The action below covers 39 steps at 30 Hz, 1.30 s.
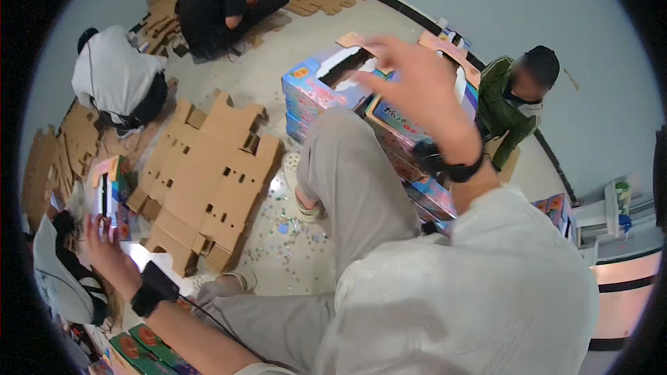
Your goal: Folding and assembling cardboard fruit boxes on the floor in a work environment.
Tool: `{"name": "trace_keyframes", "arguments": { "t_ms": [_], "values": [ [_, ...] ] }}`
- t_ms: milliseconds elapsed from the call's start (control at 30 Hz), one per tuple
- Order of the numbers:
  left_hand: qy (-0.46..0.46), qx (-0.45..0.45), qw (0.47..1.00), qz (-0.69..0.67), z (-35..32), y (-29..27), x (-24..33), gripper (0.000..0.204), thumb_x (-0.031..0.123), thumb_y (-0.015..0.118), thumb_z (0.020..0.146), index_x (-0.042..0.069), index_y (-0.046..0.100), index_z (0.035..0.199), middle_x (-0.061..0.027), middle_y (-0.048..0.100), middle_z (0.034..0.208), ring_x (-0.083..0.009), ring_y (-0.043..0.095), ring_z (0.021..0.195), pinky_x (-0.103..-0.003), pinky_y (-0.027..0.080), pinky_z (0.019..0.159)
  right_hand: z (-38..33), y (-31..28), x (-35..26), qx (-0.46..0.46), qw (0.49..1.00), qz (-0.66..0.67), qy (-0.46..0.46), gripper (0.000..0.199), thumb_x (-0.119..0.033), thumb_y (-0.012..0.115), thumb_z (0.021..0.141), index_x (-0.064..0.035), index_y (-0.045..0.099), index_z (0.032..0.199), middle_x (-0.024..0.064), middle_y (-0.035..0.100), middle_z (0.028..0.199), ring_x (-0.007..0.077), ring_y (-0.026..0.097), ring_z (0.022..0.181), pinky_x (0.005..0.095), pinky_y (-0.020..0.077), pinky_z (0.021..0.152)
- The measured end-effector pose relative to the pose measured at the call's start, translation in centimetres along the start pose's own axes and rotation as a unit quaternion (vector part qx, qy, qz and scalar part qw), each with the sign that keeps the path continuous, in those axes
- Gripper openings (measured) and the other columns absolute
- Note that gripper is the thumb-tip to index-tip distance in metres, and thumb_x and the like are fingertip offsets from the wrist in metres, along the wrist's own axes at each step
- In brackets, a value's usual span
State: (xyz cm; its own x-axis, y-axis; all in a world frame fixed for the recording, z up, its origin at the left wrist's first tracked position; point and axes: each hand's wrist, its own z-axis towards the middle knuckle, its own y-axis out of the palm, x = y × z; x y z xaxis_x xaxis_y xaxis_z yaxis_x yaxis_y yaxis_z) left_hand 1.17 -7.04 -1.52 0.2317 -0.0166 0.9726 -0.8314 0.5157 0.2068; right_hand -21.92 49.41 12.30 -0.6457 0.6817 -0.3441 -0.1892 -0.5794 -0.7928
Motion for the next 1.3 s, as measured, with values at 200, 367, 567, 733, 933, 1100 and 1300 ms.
{"name": "trace_keyframes", "arguments": {
  "t_ms": [200, 367, 567, 733, 933, 1100, 1300],
  "values": [
    [-0.009, -0.013, 0.999, -0.038, -1.7, 5.4, -1.9, 0.03, 0.013, 0.064, 0.102, 0.007, 0.063, 0.132, -0.0033, 0.071, 0.108, -0.0137, 0.068, 0.09, -0.025, 0.051, 0.074, -11.8, 0.1, 14.8, -0.173, 0.942, -0.253, 0.135, 0.091, -0.035, 0.093, 0.069, -0.0028, 0.052, 0.142, 0.0188, 0.063, 0.124, 0.0415, 0.06, 0.121, 0.0623, 0.0428, 0.106],
    [-0.026, -0.005, 1.0, 0.016, -3.5, 9.1, -2.0, 0.028, 0.011, 0.066, 0.1, 0.007, 0.064, 0.128, -0.0038, 0.07, 0.103, -0.013, 0.068, 0.083, -0.024, 0.05, 0.07, -13.4, 0.6, 16.2, -0.059, 0.979, -0.123, 0.151, 0.096, -0.026, 0.093, 0.068, -0.0023, 0.047, 0.149, 0.019, 0.057, 0.133, 0.0408, 0.057, 0.124, 0.058, 0.0382, 0.115],
    [0.091, -0.08, 0.992, 0.016, -5.3, 12.5, -0.8, 0.039, 0.011, 0.068, 0.101, 0.001, 0.057, 0.137, -0.0081, 0.068, 0.113, -0.015, 0.069, 0.095, -0.028, 0.054, 0.078, -6.2, 0.3, 9.1, 0.077, 0.962, 0.256, -0.048, 0.113, -0.023, 0.101, 0.066, -0.0036, 0.037, 0.157, 0.0191, 0.05, 0.151, 0.034, 0.049, 0.141, 0.0464, 0.0396, 0.117],
    [0.086, -0.101, 0.986, -0.098, -5.6, 12.2, 2.6, 0.06, 0.016, 0.07, 0.102, 0.001, 0.042, 0.153, -0.0166, 0.065, 0.133, -0.0244, 0.067, 0.118, -0.035, 0.054, 0.1, 0.5, 4.7, 1.7, 0.018, 0.929, 0.24, -0.28, 0.095, -0.016, 0.096, 0.071, -0.0118, 0.044, 0.151, 0.0169, 0.057, 0.143, 0.0374, 0.055, 0.137, 0.0592, 0.0355, 0.119],
    [0.182, -0.168, 0.959, -0.134, -6.3, 8.1, 6.2, 0.102, 0.041, 0.078, 0.092, 0.01, 0.019, 0.169, -0.0206, 0.047, 0.159, -0.0316, 0.052, 0.141, -0.043, 0.042, 0.116, 5.9, 14.9, -9.2, 0.001, 0.834, 0.065, -0.549, 0.079, -0.009, 0.088, 0.062, -0.0157, 0.061, 0.136, 0.0109, 0.063, 0.132, 0.0347, 0.059, 0.131, 0.0606, 0.0343, 0.119],
    [0.145, 0.002, 0.989, -0.026, -6.7, 6.7, 5.9, 0.122, 0.033, 0.098, 0.067, 0.002, 0.029, 0.163, -0.0227, 0.056, 0.148, -0.0295, 0.058, 0.132, -0.042, 0.046, 0.113, 6.4, 20.6, -13.9, -0.198, 0.803, 0.082, -0.557, 0.061, -0.015, 0.085, 0.074, -0.0154, 0.067, 0.132, 0.0101, 0.065, 0.131, 0.0361, 0.055, 0.134, 0.0563, 0.0332, 0.119],
    [0.282, 0.052, 0.937, 0.198, -8.0, 6.5, 4.5, 0.109, 0.032, 0.096, 0.065, 0.006, 0.038, 0.154, -0.0198, 0.057, 0.141, -0.0356, 0.057, 0.13, -0.046, 0.044, 0.114, 12.2, 28.4, -13.0, -0.159, 0.846, 0.508, 0.029, 0.06, -0.029, 0.065, 0.105, -0.006, 0.042, 0.155, 0.0116, 0.057, 0.141, 0.0255, 0.054, 0.132, 0.0419, 0.0421, 0.112]
  ]
}}
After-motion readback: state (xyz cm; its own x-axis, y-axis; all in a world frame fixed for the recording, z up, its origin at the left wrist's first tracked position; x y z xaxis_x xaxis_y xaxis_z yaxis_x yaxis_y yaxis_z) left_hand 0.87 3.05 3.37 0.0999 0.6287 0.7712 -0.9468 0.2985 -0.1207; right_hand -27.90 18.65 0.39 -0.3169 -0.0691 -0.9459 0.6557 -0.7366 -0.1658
